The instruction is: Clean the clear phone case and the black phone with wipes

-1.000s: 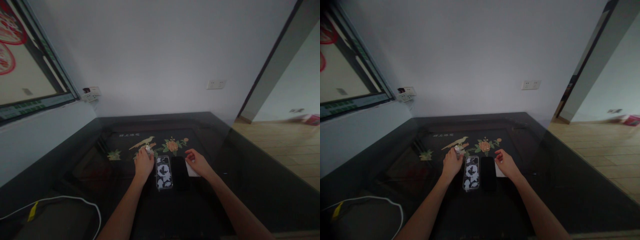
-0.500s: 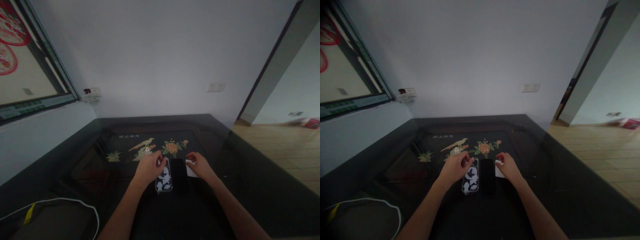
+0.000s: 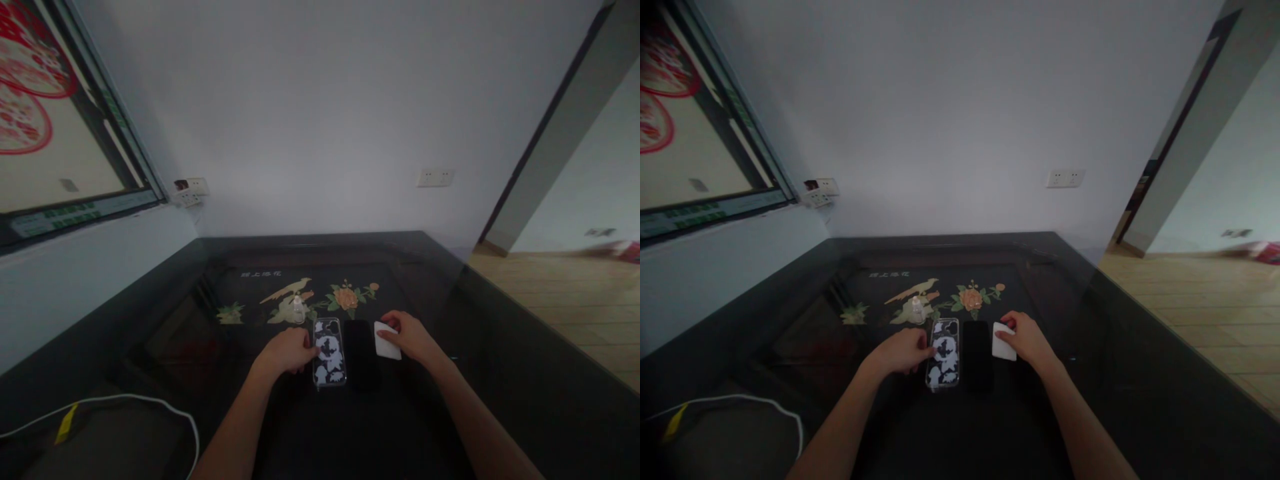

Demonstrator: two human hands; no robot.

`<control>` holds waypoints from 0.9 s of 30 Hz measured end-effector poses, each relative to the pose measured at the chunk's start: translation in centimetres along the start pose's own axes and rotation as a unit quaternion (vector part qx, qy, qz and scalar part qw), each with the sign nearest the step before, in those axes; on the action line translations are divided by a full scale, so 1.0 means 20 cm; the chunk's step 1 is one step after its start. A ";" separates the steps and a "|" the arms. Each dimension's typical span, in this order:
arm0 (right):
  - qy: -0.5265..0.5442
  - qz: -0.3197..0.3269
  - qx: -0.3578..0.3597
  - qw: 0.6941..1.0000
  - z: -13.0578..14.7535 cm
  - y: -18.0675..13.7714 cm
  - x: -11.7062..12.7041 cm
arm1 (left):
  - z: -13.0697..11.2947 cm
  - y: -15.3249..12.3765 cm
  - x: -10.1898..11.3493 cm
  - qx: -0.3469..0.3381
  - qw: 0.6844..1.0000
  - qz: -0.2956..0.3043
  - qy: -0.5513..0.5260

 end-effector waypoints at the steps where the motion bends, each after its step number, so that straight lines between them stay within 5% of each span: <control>1: 0.006 0.011 0.000 1.000 0.01 0.00 0.00 | -0.01 0.00 0.00 -0.010 1.000 -0.007 0.004; 8: 0.065 0.001 0.010 0.998 0.11 0.00 0.02 | -0.05 -0.02 0.00 -0.052 0.998 -0.037 -0.014; 19: 0.186 -0.174 -0.016 0.967 0.20 -0.03 0.07 | -0.17 -0.02 0.01 -0.165 0.954 -0.110 -0.226; 27: 0.236 -0.236 0.132 0.933 0.38 -0.13 0.04 | -0.24 0.03 -0.15 -0.188 0.920 -0.076 -0.337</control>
Point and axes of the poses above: each hand's wrist, its own y-axis towards the middle knuckle, its own x-axis out of the back of the hand, z = x × y, the point moved 2 cm from there along y, towards the middle knuckle, and after that the axes turned 1 degree about z, right-handed, at the moved point
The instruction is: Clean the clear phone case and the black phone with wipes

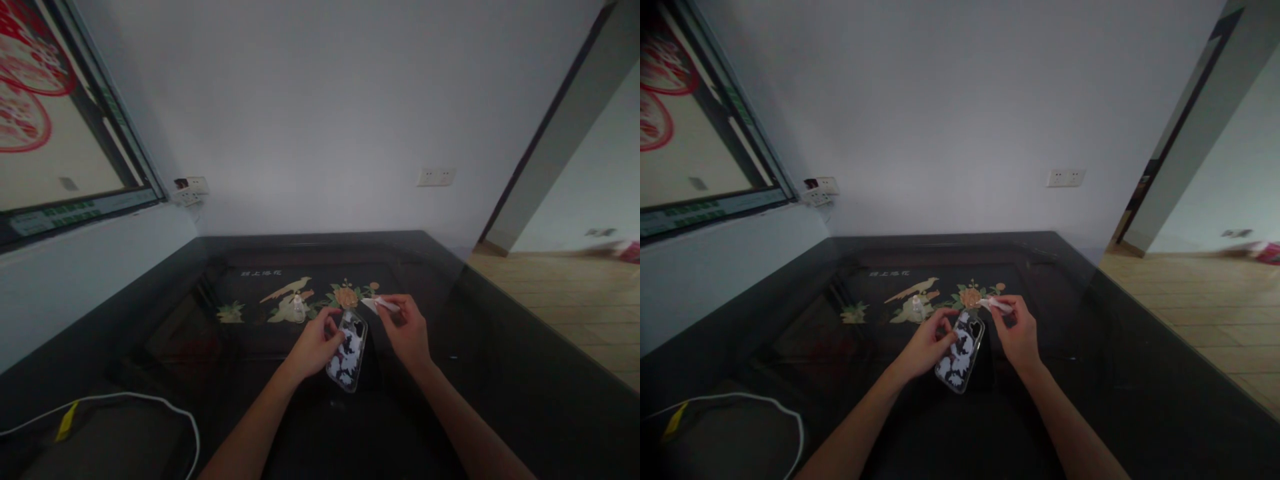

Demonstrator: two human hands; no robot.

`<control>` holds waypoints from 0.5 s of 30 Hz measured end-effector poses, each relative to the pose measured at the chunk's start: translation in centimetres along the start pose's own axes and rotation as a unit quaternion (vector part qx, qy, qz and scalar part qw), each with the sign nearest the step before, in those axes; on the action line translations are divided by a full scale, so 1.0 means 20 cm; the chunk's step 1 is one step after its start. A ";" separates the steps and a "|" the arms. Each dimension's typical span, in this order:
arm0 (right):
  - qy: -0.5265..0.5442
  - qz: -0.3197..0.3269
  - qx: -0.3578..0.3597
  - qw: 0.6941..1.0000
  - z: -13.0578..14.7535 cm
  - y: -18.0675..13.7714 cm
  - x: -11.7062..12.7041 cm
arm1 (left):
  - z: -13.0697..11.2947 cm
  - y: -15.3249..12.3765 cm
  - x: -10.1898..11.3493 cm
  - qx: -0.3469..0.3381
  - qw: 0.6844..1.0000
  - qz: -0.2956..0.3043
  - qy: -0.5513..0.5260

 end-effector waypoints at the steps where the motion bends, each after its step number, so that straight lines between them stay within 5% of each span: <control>1: -0.007 0.015 0.022 1.000 0.02 -0.01 -0.01 | 0.01 0.00 -0.02 0.000 1.000 0.000 0.008; 8: 0.016 0.206 0.019 0.978 0.05 -0.05 -0.09 | 0.05 0.02 -0.04 0.023 0.999 -0.022 -0.019; 15: 0.124 0.315 -0.133 0.932 0.04 -0.12 -0.13 | 0.07 0.05 -0.02 -0.014 0.995 -0.098 -0.005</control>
Point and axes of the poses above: each hand's wrist, its own y-axis towards the middle knuckle, its own x-axis out of the back of the hand, z = x × y, the point moved 2 cm from there along y, towards the middle knuckle, and after that the axes turned 1 degree about z, right-handed, at the moved point
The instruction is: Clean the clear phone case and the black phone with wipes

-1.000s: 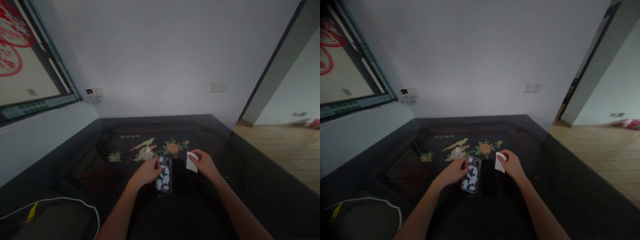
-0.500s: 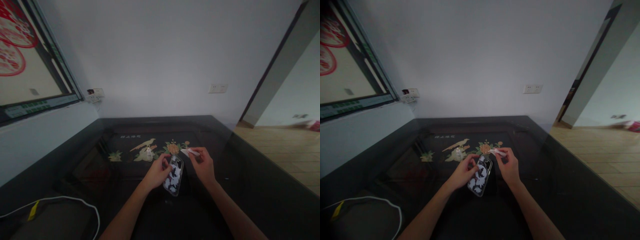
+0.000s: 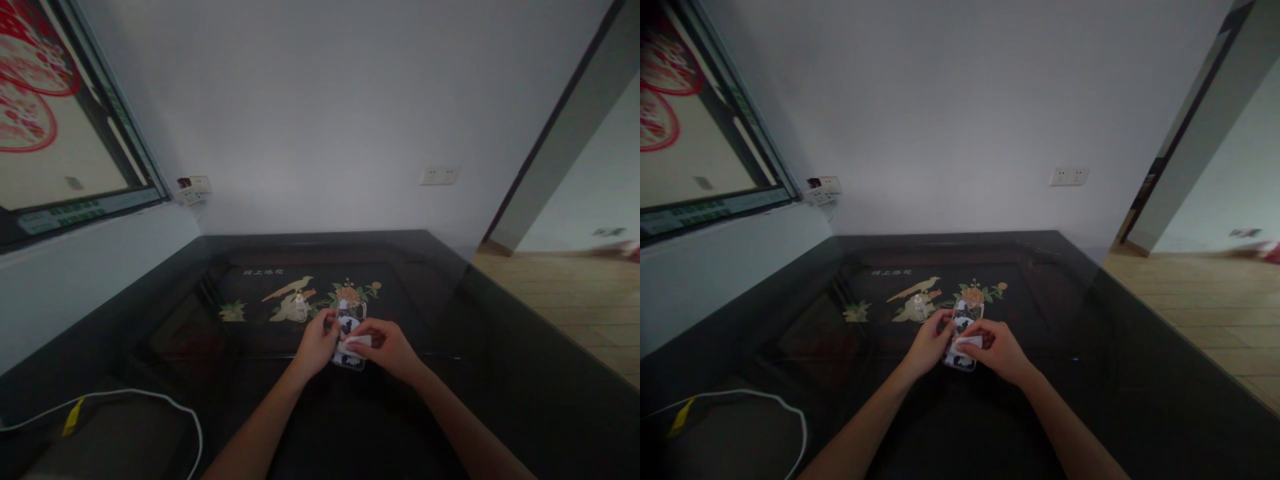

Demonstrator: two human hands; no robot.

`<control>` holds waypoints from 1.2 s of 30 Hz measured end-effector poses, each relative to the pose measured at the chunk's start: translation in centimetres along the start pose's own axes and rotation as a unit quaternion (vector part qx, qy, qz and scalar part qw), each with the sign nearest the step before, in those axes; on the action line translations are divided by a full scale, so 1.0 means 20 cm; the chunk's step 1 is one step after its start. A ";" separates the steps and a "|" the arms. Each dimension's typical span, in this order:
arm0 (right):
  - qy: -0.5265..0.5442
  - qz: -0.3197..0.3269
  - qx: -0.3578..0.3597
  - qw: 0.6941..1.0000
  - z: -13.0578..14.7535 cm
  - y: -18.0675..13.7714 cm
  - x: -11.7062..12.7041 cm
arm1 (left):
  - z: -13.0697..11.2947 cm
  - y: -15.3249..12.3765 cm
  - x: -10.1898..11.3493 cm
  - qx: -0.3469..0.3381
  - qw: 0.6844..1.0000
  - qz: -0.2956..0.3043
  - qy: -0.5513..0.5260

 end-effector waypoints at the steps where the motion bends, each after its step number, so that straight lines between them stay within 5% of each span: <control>1: 0.026 0.019 -0.018 0.999 -0.01 0.00 -0.01 | 0.01 0.00 0.00 0.001 1.000 0.001 -0.008; 6: 0.096 0.059 -0.055 0.992 -0.02 0.00 -0.02 | 0.03 -0.01 -0.02 0.028 0.997 0.024 -0.063; 13: 0.034 -0.234 0.010 0.971 -0.04 0.06 0.14 | 0.07 0.00 -0.04 0.052 0.993 0.047 -0.097; 17: 0.065 -0.291 0.091 0.950 -0.04 0.06 0.15 | 0.06 0.00 -0.04 0.046 0.992 0.050 -0.104; 26: -0.077 -0.096 0.143 0.982 -0.04 0.04 0.04 | 0.03 -0.01 -0.04 0.021 0.992 0.038 -0.115; 36: 0.062 0.118 -0.059 0.989 -0.04 -0.02 -0.05 | 0.00 0.00 0.00 0.020 0.989 -0.018 -0.146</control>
Point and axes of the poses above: each hand's wrist, its own y-axis towards the middle knuckle, its own x-axis out of the back of the hand, z = x × y, the point moved 2 cm from there along y, towards the middle knuckle, and after that the axes turned 1 degree about z, right-handed, at the moved point
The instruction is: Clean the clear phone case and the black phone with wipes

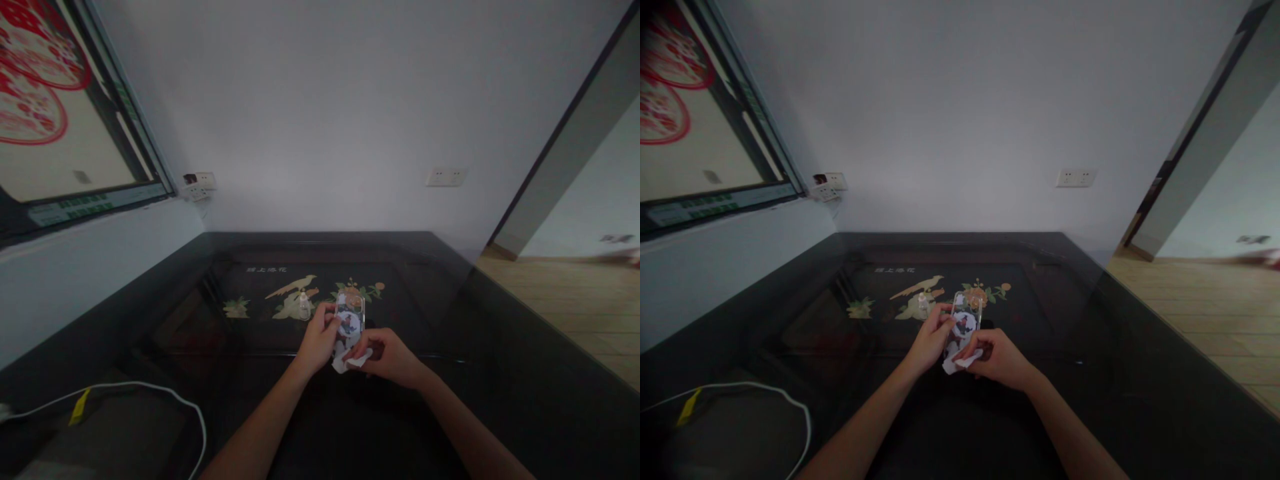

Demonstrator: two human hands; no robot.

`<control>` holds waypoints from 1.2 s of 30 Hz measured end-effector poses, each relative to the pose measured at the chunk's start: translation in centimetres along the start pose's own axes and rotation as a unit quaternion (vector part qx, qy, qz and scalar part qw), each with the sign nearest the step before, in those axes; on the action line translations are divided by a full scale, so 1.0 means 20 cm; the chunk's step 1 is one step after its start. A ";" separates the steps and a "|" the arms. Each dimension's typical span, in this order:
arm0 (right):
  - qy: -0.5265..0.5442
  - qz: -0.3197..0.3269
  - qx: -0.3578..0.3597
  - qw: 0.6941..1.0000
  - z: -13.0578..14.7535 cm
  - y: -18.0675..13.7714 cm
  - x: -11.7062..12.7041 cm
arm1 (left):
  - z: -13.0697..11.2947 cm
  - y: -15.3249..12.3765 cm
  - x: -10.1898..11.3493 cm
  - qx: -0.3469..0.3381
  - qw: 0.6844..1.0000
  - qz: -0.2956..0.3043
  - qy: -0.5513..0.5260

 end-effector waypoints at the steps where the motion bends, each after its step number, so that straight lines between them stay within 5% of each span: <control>1: 0.015 0.010 -0.012 1.000 0.00 0.00 -0.01 | 0.00 0.00 0.00 0.000 1.000 0.001 0.001; 5: 0.053 -0.008 -0.030 0.998 0.03 0.01 0.01 | 0.00 -0.01 0.00 -0.005 1.000 0.005 0.014; 12: 0.060 -0.310 0.108 0.943 0.02 0.06 0.18 | 0.05 0.00 0.00 0.016 0.999 0.037 0.032; 15: 0.009 -0.338 0.148 0.929 0.01 0.06 0.22 | 0.04 0.00 0.00 0.022 0.998 0.042 0.047; 20: -0.119 -0.293 0.164 0.934 0.03 0.04 0.18 | 0.03 -0.01 -0.01 0.016 0.997 0.051 0.051; 24: -0.171 -0.180 0.148 0.957 0.06 0.02 0.13 | 0.04 0.00 0.01 -0.011 0.998 0.028 0.059; 33: -0.040 0.029 0.011 0.999 0.08 -0.01 0.04 | 0.03 0.00 0.01 -0.009 1.000 0.009 0.029; 36: 0.021 0.042 -0.019 0.999 0.08 -0.01 0.05 | 0.05 0.01 0.02 0.002 1.000 0.019 0.023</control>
Point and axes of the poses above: each hand's wrist, its own y-axis towards the middle knuckle, its own x-axis out of the back of the hand, z = x × y, the point moved 2 cm from there along y, towards the middle knuckle, and after that the axes turned 1 degree about z, right-handed, at the moved point
